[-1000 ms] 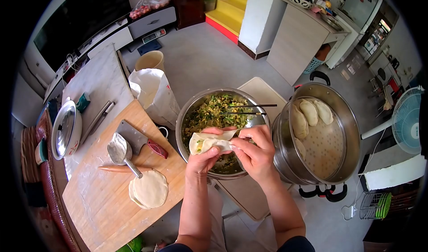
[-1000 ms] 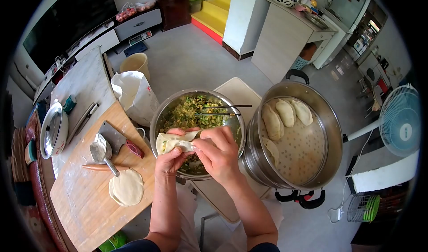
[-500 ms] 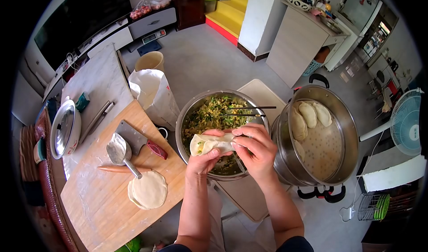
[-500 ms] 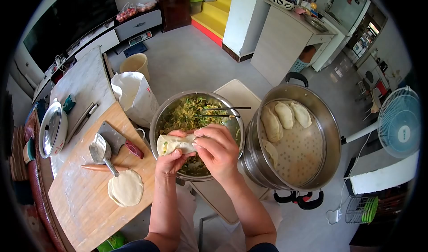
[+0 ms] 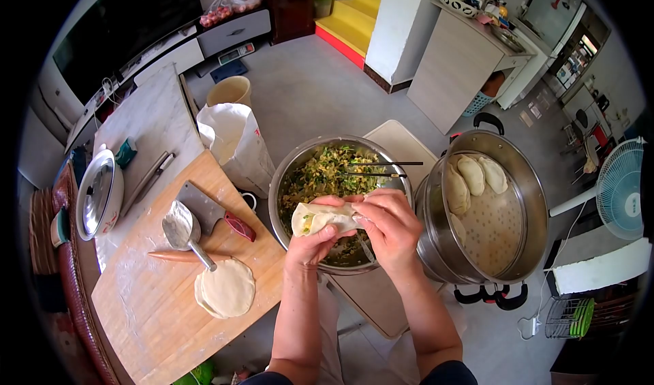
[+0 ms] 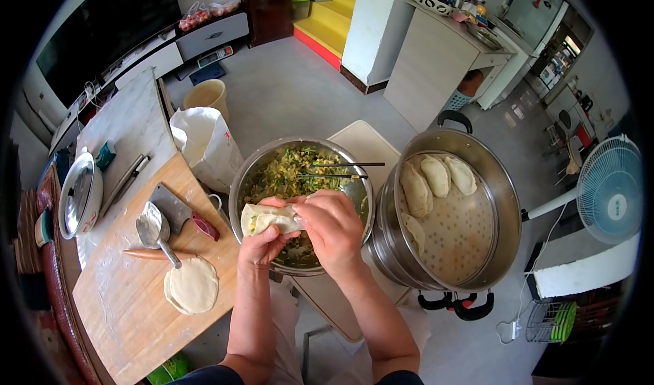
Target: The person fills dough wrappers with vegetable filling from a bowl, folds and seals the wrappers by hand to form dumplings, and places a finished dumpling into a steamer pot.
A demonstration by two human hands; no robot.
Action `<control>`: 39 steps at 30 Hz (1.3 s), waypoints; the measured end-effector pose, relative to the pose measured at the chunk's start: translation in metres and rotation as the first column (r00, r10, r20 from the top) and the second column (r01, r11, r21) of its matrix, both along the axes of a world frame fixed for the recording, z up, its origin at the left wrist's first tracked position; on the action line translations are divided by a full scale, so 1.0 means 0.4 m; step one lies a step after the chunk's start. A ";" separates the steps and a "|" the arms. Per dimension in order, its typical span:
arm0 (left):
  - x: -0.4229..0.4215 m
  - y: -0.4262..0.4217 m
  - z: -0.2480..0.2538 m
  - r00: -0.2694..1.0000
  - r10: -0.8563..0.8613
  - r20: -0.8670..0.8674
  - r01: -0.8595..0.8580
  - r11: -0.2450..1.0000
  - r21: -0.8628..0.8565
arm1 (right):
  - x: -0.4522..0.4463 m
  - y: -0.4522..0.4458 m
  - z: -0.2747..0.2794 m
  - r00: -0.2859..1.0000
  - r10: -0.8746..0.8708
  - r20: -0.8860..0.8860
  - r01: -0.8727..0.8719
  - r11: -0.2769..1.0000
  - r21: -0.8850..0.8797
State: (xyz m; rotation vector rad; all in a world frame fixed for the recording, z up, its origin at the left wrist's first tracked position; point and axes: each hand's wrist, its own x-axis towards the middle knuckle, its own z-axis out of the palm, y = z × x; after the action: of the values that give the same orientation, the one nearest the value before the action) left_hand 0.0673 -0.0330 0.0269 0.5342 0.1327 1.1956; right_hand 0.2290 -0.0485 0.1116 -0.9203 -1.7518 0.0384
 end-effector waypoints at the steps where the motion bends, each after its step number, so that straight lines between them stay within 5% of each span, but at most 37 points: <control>1: 0.002 -0.002 0.013 1.000 -0.006 0.003 0.006 1.000 0.003 | -0.001 0.000 -0.001 1.000 0.003 -0.007 -0.003 1.000 0.004; 39: 0.006 0.000 0.021 1.000 0.022 0.003 -0.022 1.000 0.000 | -0.015 0.013 0.005 0.980 -0.038 0.196 0.018 0.995 0.101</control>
State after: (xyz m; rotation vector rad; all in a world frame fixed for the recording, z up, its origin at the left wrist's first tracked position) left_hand 0.0699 -0.0328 0.0351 0.5324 0.1364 1.2177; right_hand 0.2229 -0.0433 0.1137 -0.9013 -1.9051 -0.1615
